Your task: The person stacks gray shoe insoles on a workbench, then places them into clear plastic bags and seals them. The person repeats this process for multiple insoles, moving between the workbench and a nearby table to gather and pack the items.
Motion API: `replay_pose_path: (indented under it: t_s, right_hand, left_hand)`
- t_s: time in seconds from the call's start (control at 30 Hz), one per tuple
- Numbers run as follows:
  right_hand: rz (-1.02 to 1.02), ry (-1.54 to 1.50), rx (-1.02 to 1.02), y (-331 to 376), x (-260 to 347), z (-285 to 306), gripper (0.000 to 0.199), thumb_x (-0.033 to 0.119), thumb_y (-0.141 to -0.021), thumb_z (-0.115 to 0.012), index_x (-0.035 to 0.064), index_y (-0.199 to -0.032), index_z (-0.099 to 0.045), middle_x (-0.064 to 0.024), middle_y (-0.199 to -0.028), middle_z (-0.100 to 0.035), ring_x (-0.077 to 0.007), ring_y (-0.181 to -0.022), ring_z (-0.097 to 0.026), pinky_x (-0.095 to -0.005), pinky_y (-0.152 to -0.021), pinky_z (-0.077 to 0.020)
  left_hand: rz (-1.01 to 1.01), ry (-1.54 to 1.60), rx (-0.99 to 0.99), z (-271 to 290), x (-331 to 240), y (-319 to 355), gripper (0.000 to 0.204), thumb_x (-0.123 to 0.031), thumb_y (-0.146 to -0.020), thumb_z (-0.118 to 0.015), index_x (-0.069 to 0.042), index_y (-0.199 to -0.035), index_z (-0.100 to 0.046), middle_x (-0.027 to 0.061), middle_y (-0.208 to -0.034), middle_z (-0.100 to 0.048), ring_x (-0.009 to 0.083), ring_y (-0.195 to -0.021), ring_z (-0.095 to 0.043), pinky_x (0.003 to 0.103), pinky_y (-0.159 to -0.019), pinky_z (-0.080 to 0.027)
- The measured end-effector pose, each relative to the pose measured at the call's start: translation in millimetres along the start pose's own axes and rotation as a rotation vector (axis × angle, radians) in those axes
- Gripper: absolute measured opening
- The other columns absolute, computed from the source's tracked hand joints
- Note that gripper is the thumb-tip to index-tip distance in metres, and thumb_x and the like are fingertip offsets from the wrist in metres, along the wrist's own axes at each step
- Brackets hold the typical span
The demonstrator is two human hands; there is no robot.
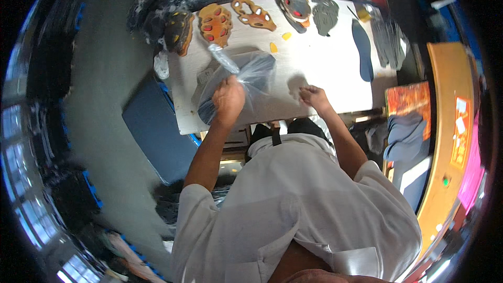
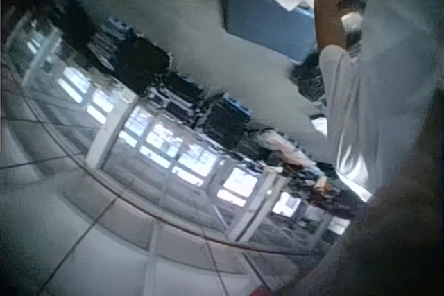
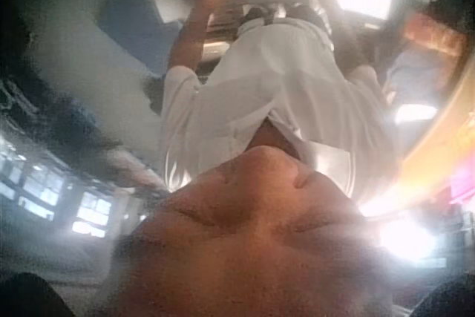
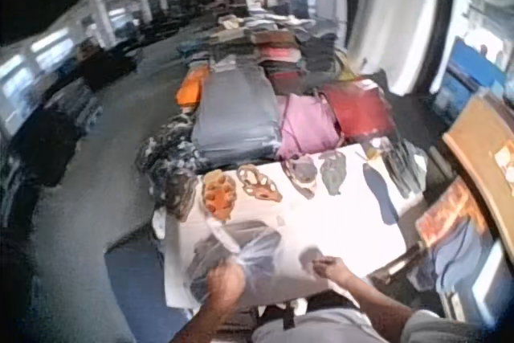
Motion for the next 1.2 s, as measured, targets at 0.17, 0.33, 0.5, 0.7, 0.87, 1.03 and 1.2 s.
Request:
replay_pose_path:
  t_s: [0.17,0.33,0.5,0.7,0.87,1.03,1.2]
  right_hand:
    - [-0.129,-0.264,-0.038,52,-88,49,0.027,0.017,-0.098,-0.068,-0.0008,-0.118,-0.066,-0.0032,-0.086,-0.065,-0.0121,-0.07,-0.062,-0.0268,-0.064,-0.0559]
    - [-0.153,-0.347,-0.166,58,-117,58,0.024,0.012,-0.095,-0.067,0.0006,-0.116,-0.069,-0.0031,-0.085,-0.068,-0.0117,-0.071,-0.065,-0.0263,-0.062,-0.0564]
    - [-0.172,-0.335,-0.15,58,-120,60,0.024,0.015,-0.096,-0.065,0.0035,-0.116,-0.07,-0.0014,-0.09,-0.069,-0.0107,-0.073,-0.066,-0.0266,-0.065,-0.0572]
    - [-0.199,-0.267,-0.122,56,-137,70,0.025,0.016,-0.096,-0.066,0.003,-0.117,-0.069,-0.0016,-0.09,-0.069,-0.0107,-0.074,-0.066,-0.0263,-0.067,-0.0576]
    - [-0.12,-0.304,-0.163,73,-162,107,0.027,0.016,-0.097,-0.065,0.0039,-0.121,-0.066,-0.0018,-0.092,-0.07,-0.0107,-0.075,-0.066,-0.0274,-0.069,-0.0574]
    - [-0.212,-0.353,-0.242,97,-205,140,0.031,0.012,-0.094,-0.064,0.0047,-0.124,-0.066,-0.003,-0.093,-0.071,-0.0111,-0.072,-0.066,-0.0269,-0.065,-0.0567]
    - [-0.274,-0.334,-0.245,134,-268,160,0.03,0.016,-0.096,-0.065,0.0068,-0.124,-0.067,-0.0028,-0.096,-0.071,-0.0117,-0.075,-0.067,-0.0276,-0.066,-0.0571]
  left_hand:
    - [0.056,0.358,-0.041,41,8,-15,0.035,-0.025,-0.099,-0.049,0.004,-0.112,-0.065,0.0271,-0.09,-0.067,0.0434,-0.083,-0.065,0.05,-0.076,-0.05]
    - [0.142,0.657,-0.012,89,30,-5,0.031,-0.029,-0.102,-0.051,-0.002,-0.094,-0.064,0.0008,-0.071,-0.051,0.0111,-0.063,-0.048,0.033,-0.057,-0.04]
    - [0.539,0.971,0.0,93,64,1,0.028,-0.031,-0.099,-0.055,-0.005,-0.097,-0.066,0.0007,-0.076,-0.052,0.0119,-0.064,-0.05,0.031,-0.055,-0.039]
    - [0.582,1.033,-0.069,84,67,17,0.031,-0.032,-0.097,-0.058,-0.002,-0.102,-0.065,0.0032,-0.08,-0.055,0.0153,-0.067,-0.054,0.032,-0.058,-0.043]
    - [0.716,0.903,-0.184,91,98,18,0.029,-0.028,-0.096,-0.059,0.0,-0.105,-0.064,0.0063,-0.084,-0.058,0.0204,-0.074,-0.057,0.036,-0.065,-0.046]
    - [0.398,0.66,-0.224,52,125,15,0.042,-0.031,-0.098,-0.06,0.005,-0.121,-0.06,0.0252,-0.104,-0.068,0.0444,-0.101,-0.066,0.048,-0.085,-0.052]
    - [0.242,0.19,-0.248,21,91,43,0.061,-0.04,-0.099,-0.06,0.004,-0.14,-0.051,0.0309,-0.133,-0.059,0.0454,-0.125,-0.057,0.052,-0.104,-0.045]
Point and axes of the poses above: each hand's wrist, its own y-axis away from the middle knuckle, its own z-axis out of the back of the hand, x = y × z, the point moved 2 cm from there along -y, towards the middle knuckle
